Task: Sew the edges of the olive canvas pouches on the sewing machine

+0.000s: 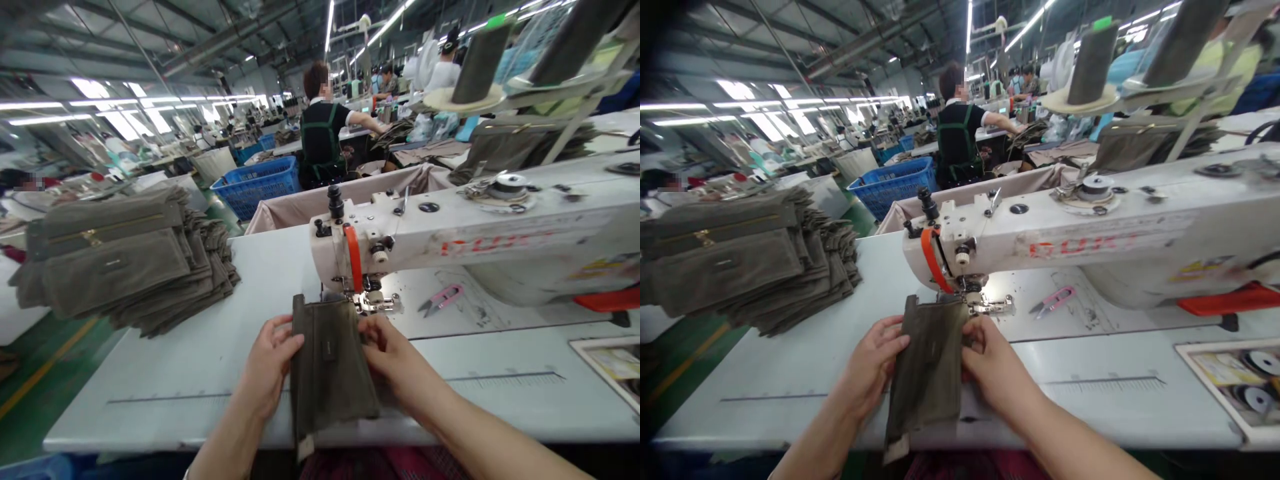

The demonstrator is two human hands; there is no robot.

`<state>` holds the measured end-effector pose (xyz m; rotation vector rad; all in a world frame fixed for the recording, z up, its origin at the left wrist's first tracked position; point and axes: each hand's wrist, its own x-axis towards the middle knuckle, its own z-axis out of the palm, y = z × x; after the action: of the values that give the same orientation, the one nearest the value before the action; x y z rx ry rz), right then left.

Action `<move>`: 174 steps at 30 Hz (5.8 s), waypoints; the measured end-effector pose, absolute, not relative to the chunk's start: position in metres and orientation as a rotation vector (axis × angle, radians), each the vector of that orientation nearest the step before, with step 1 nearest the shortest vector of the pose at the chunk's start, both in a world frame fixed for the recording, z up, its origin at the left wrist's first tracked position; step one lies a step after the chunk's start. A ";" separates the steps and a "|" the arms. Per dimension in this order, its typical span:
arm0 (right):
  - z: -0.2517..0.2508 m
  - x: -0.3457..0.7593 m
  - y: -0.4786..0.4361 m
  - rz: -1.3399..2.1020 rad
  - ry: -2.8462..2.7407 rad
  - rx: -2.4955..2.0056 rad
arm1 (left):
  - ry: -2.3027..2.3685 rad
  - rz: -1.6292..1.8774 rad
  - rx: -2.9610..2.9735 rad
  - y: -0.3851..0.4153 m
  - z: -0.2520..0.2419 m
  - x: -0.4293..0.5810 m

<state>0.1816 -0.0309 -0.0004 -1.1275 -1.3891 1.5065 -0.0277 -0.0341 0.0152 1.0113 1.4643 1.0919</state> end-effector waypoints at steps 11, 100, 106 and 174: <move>-0.024 0.215 -0.116 0.773 -2.182 -1.161 | 1.562 0.648 2.562 -0.100 0.032 -0.021; -0.020 0.219 -0.057 0.116 -2.250 -0.757 | 0.841 0.689 2.909 -0.061 0.012 0.010; -0.012 0.222 -0.046 0.146 -2.302 -0.745 | 0.748 0.611 2.861 -0.043 0.016 0.006; -0.005 0.223 0.020 0.248 -2.552 -0.972 | 1.193 0.293 2.471 0.006 0.031 -0.014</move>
<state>0.2230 0.0201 -0.0055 -0.9720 -2.5519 0.2483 -0.0141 0.0064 0.0309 2.4714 1.1933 0.2929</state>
